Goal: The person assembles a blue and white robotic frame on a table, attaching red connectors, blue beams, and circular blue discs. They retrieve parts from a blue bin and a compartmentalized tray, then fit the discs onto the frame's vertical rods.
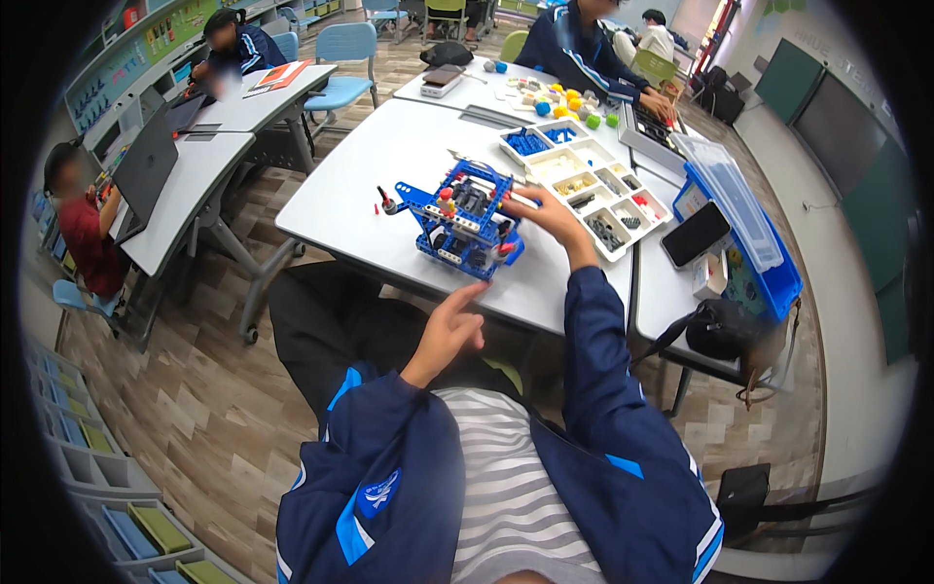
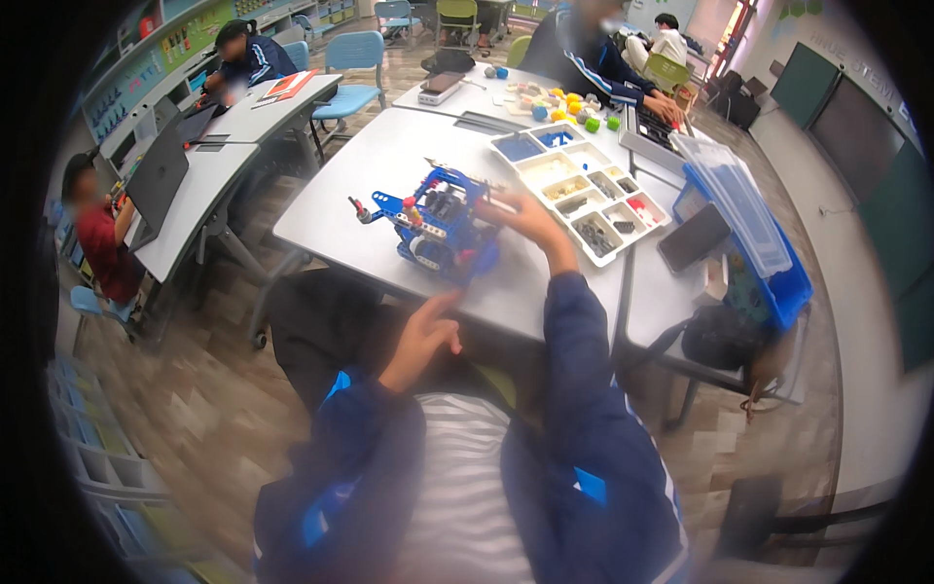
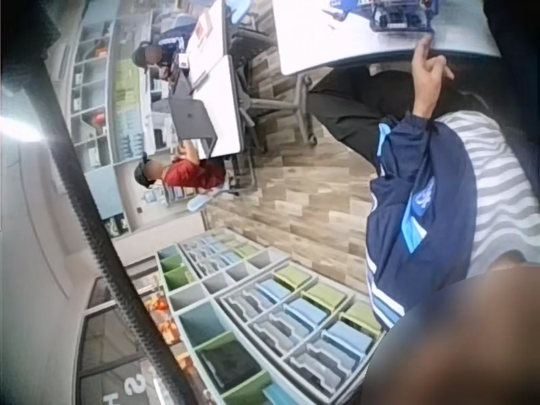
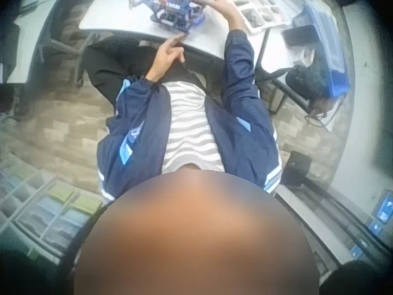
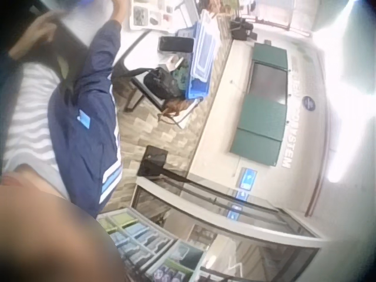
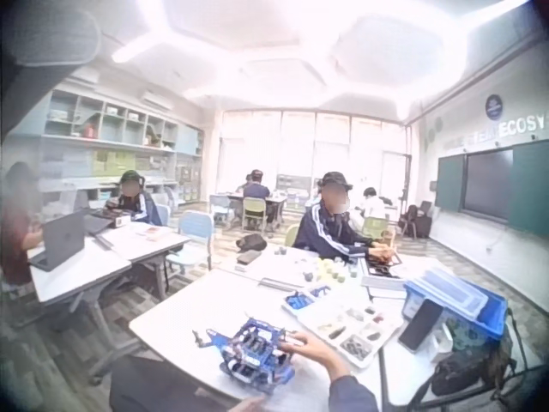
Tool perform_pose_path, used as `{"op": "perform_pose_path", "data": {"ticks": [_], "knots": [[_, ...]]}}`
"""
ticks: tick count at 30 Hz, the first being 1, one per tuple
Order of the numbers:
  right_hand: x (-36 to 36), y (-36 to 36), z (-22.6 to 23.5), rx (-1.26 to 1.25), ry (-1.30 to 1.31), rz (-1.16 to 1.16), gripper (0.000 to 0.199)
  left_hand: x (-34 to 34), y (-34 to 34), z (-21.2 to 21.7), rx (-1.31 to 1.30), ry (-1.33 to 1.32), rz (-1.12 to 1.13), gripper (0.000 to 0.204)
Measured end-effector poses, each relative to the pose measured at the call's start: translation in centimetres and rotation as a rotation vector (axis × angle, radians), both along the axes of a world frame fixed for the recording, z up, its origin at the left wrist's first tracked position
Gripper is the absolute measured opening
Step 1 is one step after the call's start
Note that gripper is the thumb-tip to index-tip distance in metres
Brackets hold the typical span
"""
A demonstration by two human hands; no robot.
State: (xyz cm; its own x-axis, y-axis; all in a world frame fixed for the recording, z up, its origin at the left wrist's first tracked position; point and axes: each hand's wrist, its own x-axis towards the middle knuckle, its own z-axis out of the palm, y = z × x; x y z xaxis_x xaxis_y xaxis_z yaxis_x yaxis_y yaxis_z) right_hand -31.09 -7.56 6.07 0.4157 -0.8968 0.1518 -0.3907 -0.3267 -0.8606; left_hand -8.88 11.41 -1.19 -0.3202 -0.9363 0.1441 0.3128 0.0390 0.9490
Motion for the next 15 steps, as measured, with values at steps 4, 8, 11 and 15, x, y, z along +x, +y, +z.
{"op": "perform_pose_path", "data": {"ticks": [4, 8, 11, 15], "knots": [[1.9, -2.2, -1.5, -0.032, -0.219, -0.11, 0.046, -0.8, -1.2, 0.6, 0.017, -0.091, -0.081, 0.058], [1.6, -2.2, -2.3, -0.079, -0.429, -0.187, 0.038, -1.0, -2.4, 1.1, 0.002, -0.123, -0.097, 0.061], [1.1, -1.8, -1.7, -0.099, -0.605, -0.362, 0.038, -0.4, -1.7, 0.7, -0.006, -0.096, -0.106, 0.054], [-0.8, -1.0, -0.4, -0.264, -0.572, -0.398, 0.051, 4.2, -1.6, 1.4, 0.013, -0.177, 0.02, 0.041]]}}
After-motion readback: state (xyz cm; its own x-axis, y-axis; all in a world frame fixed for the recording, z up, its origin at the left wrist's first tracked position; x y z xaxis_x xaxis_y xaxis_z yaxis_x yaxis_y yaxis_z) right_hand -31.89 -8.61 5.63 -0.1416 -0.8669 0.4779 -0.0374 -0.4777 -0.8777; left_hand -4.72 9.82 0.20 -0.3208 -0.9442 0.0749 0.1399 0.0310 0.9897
